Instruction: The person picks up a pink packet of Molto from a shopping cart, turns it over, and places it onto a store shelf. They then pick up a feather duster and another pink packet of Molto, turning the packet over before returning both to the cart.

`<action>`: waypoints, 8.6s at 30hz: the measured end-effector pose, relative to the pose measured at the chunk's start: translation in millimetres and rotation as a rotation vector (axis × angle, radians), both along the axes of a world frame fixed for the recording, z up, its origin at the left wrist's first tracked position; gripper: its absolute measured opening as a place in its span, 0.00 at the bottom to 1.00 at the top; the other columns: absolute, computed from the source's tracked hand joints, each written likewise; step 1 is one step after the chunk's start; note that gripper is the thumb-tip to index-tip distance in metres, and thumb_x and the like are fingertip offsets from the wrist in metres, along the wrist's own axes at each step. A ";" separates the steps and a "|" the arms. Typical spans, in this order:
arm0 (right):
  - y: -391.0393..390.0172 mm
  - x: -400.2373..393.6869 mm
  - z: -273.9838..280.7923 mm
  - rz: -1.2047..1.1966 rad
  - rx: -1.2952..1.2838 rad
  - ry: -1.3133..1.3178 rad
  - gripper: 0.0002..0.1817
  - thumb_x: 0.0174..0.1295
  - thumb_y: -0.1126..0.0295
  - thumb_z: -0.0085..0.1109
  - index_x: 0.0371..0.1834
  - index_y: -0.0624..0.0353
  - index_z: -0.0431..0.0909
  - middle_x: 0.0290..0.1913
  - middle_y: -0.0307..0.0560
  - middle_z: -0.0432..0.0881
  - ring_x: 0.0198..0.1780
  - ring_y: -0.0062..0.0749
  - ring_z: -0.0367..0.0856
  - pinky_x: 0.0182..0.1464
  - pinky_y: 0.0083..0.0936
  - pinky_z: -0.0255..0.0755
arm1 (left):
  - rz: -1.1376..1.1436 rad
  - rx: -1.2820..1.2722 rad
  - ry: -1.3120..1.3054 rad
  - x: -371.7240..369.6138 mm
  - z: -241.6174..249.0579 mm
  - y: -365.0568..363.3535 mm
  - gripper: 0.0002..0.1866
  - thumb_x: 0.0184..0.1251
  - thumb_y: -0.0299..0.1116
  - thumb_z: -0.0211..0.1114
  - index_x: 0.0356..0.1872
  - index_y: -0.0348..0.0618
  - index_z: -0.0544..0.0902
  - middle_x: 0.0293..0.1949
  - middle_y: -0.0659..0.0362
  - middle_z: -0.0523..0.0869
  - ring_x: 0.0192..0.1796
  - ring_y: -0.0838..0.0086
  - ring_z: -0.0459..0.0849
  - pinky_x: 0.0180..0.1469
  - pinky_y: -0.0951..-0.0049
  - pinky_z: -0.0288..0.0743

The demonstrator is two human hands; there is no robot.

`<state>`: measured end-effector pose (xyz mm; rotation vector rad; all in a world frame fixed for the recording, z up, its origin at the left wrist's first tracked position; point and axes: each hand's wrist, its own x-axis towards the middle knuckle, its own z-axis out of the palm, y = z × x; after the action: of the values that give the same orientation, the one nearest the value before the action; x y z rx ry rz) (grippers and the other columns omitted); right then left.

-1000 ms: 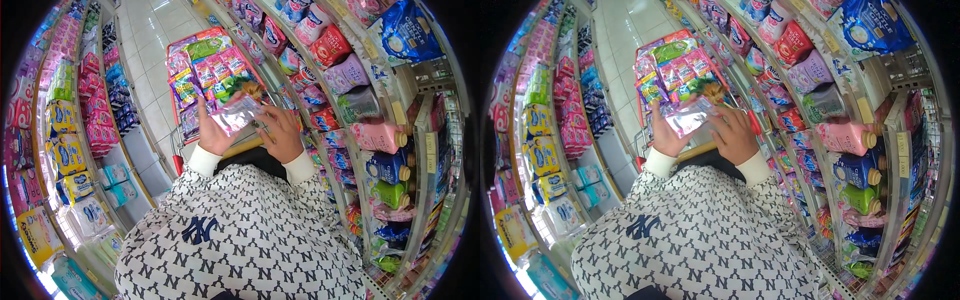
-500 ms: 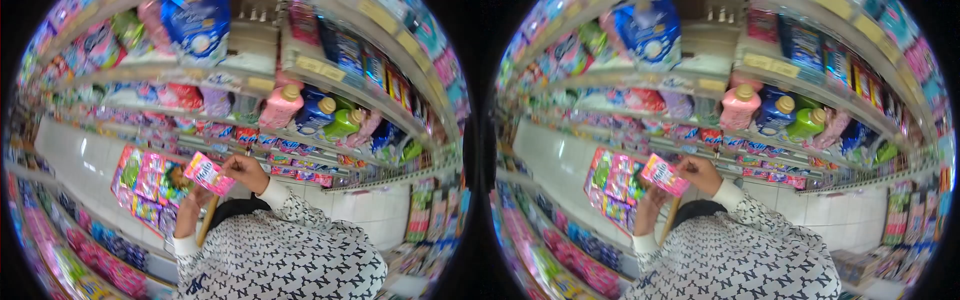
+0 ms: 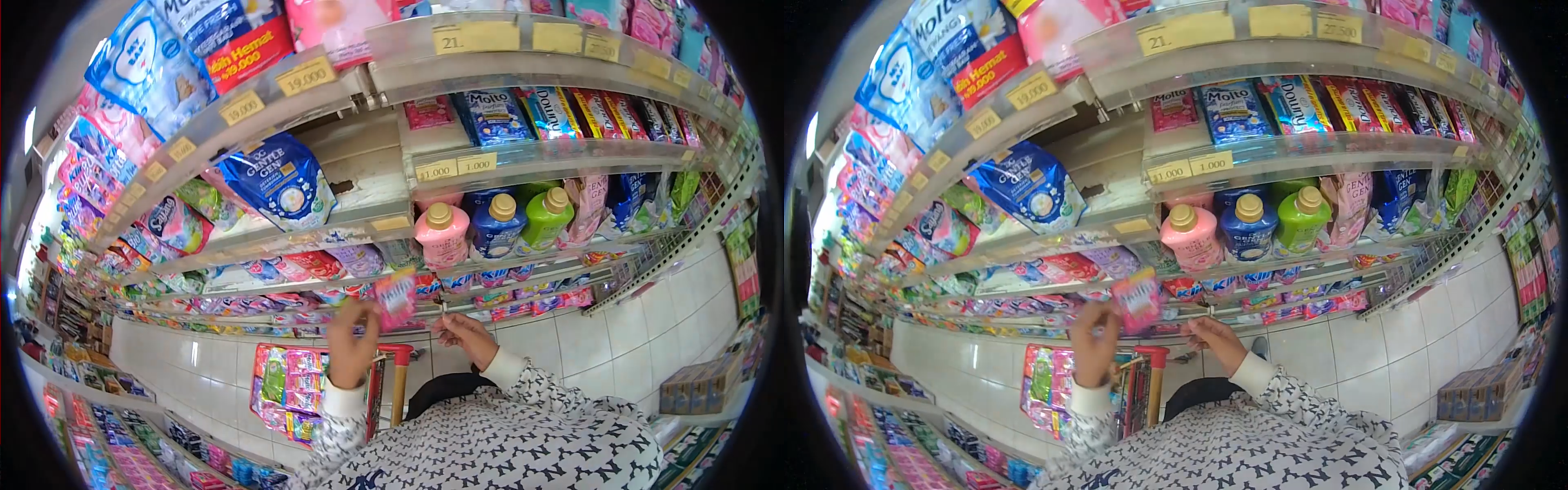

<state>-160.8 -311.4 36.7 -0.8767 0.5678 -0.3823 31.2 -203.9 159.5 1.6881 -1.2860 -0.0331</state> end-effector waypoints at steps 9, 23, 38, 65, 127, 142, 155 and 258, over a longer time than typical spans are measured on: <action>-44.6 -65.2 -86.4 0.132 -0.112 0.325 0.20 0.68 0.49 0.57 0.46 0.55 0.81 0.40 0.35 0.84 0.35 0.19 0.79 0.39 0.18 0.73 | -0.170 -0.031 0.266 78.5 127.5 -150.3 0.10 0.70 0.32 0.62 0.43 0.35 0.83 0.33 0.64 0.83 0.33 0.82 0.79 0.35 0.81 0.72; -108.3 -77.4 -134.1 0.155 -0.435 0.330 0.15 0.67 0.60 0.59 0.48 0.60 0.80 0.40 0.41 0.81 0.39 0.22 0.79 0.44 0.22 0.73 | -0.081 -0.025 -0.477 79.7 127.6 -263.4 0.27 0.63 0.39 0.70 0.59 0.35 0.75 0.56 0.50 0.80 0.57 0.60 0.80 0.56 0.61 0.76; -122.2 -78.8 -137.0 0.366 -0.712 0.407 0.18 0.67 0.56 0.61 0.50 0.58 0.81 0.42 0.43 0.84 0.43 0.26 0.81 0.50 0.25 0.73 | -0.198 0.199 -0.422 56.5 124.9 -262.3 0.43 0.51 0.47 0.76 0.67 0.40 0.68 0.64 0.45 0.74 0.67 0.56 0.71 0.66 0.64 0.65; -149.2 -160.6 -259.3 0.795 -0.592 0.916 0.30 0.67 0.44 0.50 0.58 0.58 0.79 0.49 0.50 0.83 0.51 0.40 0.79 0.56 0.34 0.70 | -0.205 -0.041 0.195 39.1 78.6 -56.7 0.30 0.67 0.45 0.64 0.64 0.36 0.74 0.59 0.51 0.81 0.63 0.65 0.78 0.68 0.64 0.66; 142.5 380.4 -81.3 0.902 -0.926 -0.090 0.10 0.53 0.67 0.73 0.29 0.56 0.80 0.23 0.34 0.77 0.23 0.18 0.70 0.27 0.21 0.63 | 1.690 -0.624 0.976 -248.8 -180.7 396.3 0.25 0.75 0.43 0.52 0.62 0.33 0.72 0.58 0.50 0.79 0.60 0.66 0.80 0.64 0.67 0.70; 87.0 82.5 9.1 0.292 -0.847 -0.002 0.11 0.69 0.68 0.58 0.50 0.59 0.73 0.31 0.39 0.75 0.30 0.22 0.73 0.36 0.16 0.68 | -0.402 -1.406 2.083 -56.9 -126.9 164.8 0.42 0.70 0.64 0.49 0.72 0.39 0.61 0.69 0.45 0.69 0.69 0.50 0.69 0.73 0.48 0.57; 26.7 -12.9 18.9 0.326 -1.270 0.588 0.11 0.67 0.67 0.58 0.49 0.55 0.83 0.36 0.52 0.86 0.34 0.46 0.86 0.36 0.32 0.77 | -0.137 -1.012 2.219 -51.0 -134.8 138.0 0.52 0.59 0.76 0.50 0.71 0.38 0.62 0.70 0.45 0.67 0.71 0.48 0.65 0.74 0.45 0.52; 44.1 106.1 1.9 0.887 -0.484 -0.250 0.16 0.67 0.63 0.62 0.49 0.65 0.79 0.32 0.39 0.82 0.36 0.20 0.81 0.41 0.20 0.76 | 0.235 -1.200 1.481 -96.8 -134.5 127.6 0.29 0.74 0.45 0.51 0.70 0.41 0.64 0.69 0.48 0.69 0.74 0.54 0.62 0.77 0.53 0.54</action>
<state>-54.7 -267.3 38.6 -1.4205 -0.1877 0.1973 -65.6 -76.2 24.9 0.3891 0.1370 -0.2557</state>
